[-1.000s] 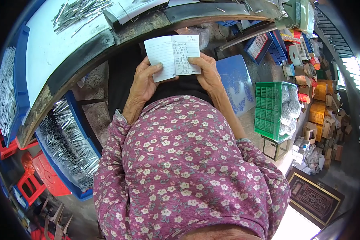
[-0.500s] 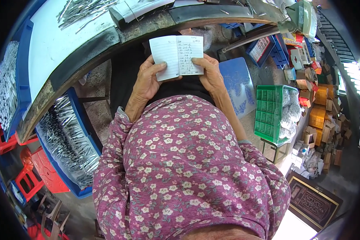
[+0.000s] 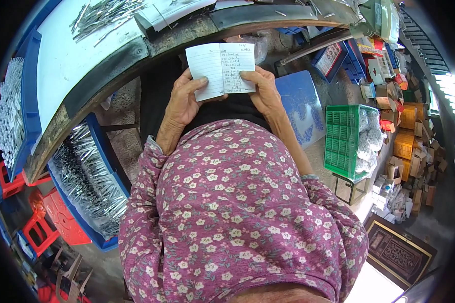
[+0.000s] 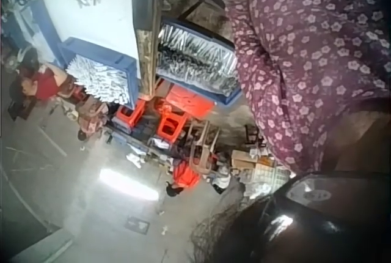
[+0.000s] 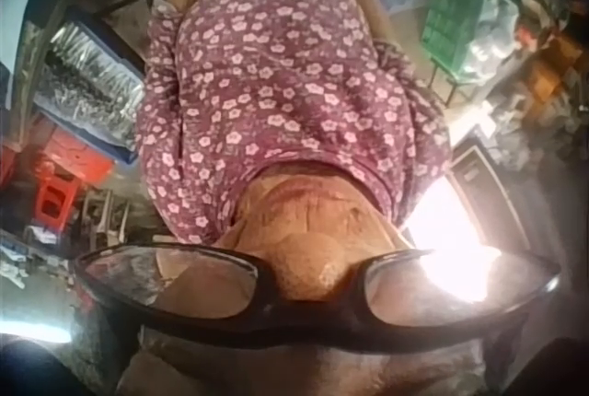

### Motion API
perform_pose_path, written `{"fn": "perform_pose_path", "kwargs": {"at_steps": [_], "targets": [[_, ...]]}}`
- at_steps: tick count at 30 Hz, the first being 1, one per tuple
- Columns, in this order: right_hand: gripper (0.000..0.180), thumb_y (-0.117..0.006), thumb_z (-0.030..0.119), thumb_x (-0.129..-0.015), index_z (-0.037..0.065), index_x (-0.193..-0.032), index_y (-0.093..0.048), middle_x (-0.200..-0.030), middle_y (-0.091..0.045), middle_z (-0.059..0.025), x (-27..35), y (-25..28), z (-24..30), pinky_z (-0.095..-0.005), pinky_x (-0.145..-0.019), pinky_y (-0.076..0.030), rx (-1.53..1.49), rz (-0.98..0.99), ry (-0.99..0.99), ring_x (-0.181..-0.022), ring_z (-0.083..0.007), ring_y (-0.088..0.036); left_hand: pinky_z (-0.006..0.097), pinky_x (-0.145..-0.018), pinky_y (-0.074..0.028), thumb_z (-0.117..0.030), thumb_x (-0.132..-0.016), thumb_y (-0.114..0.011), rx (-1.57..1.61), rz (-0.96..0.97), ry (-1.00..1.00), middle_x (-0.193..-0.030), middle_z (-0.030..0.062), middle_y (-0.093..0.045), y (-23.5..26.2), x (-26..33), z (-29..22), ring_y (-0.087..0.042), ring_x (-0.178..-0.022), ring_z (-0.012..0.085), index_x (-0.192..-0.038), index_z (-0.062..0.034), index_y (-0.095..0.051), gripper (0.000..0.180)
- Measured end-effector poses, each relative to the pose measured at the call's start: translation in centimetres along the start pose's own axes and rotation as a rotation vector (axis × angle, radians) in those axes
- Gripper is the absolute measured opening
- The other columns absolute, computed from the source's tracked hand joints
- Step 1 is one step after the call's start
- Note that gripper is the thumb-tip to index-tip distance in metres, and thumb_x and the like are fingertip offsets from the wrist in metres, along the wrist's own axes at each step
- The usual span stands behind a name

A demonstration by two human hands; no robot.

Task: Checking notes in a notebook and then packing a small card and other components into a plastic bag.

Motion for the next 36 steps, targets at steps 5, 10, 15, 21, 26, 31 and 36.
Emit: {"fn": "perform_pose_path", "kwargs": {"at_steps": [5, 10, 15, 21, 26, 31, 36], "targets": [[0.028, -0.057, 0.003, -0.075, -0.008, -0.101, -0.058, -0.094, -0.062, -0.013, -0.11, 0.09, -0.1, -0.0262, -0.075, -0.049, -0.003, 0.0, -0.003, -0.079, -0.016, -0.061, 0.049, -0.072, -0.054, -0.005, -0.081, -0.051, 0.014, 0.001, -0.001, -0.108, 0.0226, -0.051, 0.0, -0.09, -0.04, -0.056, -0.096, 0.0336, -0.118, 0.0053, -0.036, 0.042], [0.026, -0.057, 0.003, -0.075, -0.007, -0.1, -0.058, -0.094, -0.062, -0.013, 0.07, -0.15, 0.01, -0.0264, -0.075, -0.049, -0.008, -0.006, -0.007, -0.08, -0.0159, -0.061, 0.048, -0.073, -0.054, -0.006, -0.081, -0.052, 0.02, 0.015, -0.001, -0.107, 0.022, -0.051, 0.02, -0.05, -0.09, -0.056, -0.096, 0.0328, -0.118, 0.0053, -0.036, 0.041], [0.026, -0.057, 0.003, -0.076, -0.007, -0.1, -0.058, -0.094, -0.062, -0.013, 0.09, 0.0, -0.05, -0.0262, -0.075, -0.049, -0.013, 0.008, -0.012, -0.08, -0.0157, -0.061, 0.047, -0.073, -0.054, -0.006, -0.081, -0.052, 0.019, 0.016, 0.002, -0.107, 0.0215, -0.052, 0.15, -0.1, -0.1, -0.057, -0.095, 0.032, -0.117, 0.005, -0.037, 0.041], [0.027, -0.057, 0.004, -0.076, -0.007, -0.1, -0.057, -0.095, -0.062, -0.0129, 0.2, 0.15, -0.11, -0.0261, -0.075, -0.049, -0.002, 0.019, -0.025, -0.081, -0.0155, -0.061, 0.047, -0.073, -0.054, -0.006, -0.081, -0.052, -0.001, 0.018, 0.003, -0.107, 0.021, -0.052, 0.13, -0.06, -0.24, -0.057, -0.095, 0.0312, -0.117, 0.0041, -0.038, 0.04], [0.028, -0.057, 0.005, -0.076, -0.008, -0.1, -0.057, -0.095, -0.062, -0.0126, 0.45, 0.09, 0.05, -0.0262, -0.075, -0.049, 0.011, 0.022, -0.044, -0.08, -0.0156, -0.061, 0.047, -0.073, -0.054, -0.006, -0.081, -0.051, 0.002, 0.008, 0.006, -0.107, 0.021, -0.052, 0.15, -0.12, -0.14, -0.057, -0.095, 0.0308, -0.118, 0.004, -0.038, 0.04], [0.028, -0.056, 0.004, -0.075, -0.008, -0.101, -0.057, -0.096, -0.062, -0.0129, 0.56, 0.07, -0.06, -0.026, -0.074, -0.049, 0.035, 0.027, -0.052, -0.08, -0.0157, -0.06, 0.047, -0.074, -0.054, -0.006, -0.081, -0.051, -0.001, 0.006, 0.011, -0.107, 0.021, -0.052, 0.16, -0.06, -0.21, -0.057, -0.095, 0.0309, -0.117, 0.0043, -0.038, 0.04], [0.028, -0.056, 0.004, -0.075, -0.008, -0.1, -0.057, -0.095, -0.062, -0.0129, 0.4, 0.19, -0.22, -0.0258, -0.074, -0.049, 0.036, 0.02, -0.05, -0.079, -0.0156, -0.06, 0.046, -0.074, -0.054, -0.005, -0.081, -0.051, 0.001, 0.004, 0.01, -0.107, 0.021, -0.052, 0.24, -0.09, -0.17, -0.057, -0.095, 0.0309, -0.117, 0.0045, -0.038, 0.04]]}}
Point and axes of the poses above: each hand's wrist, its own x-axis away from the middle knuckle, its own y-axis out of the back of the hand, z = x × y, the point moved 1 cm from there along -x, towards the middle knuckle
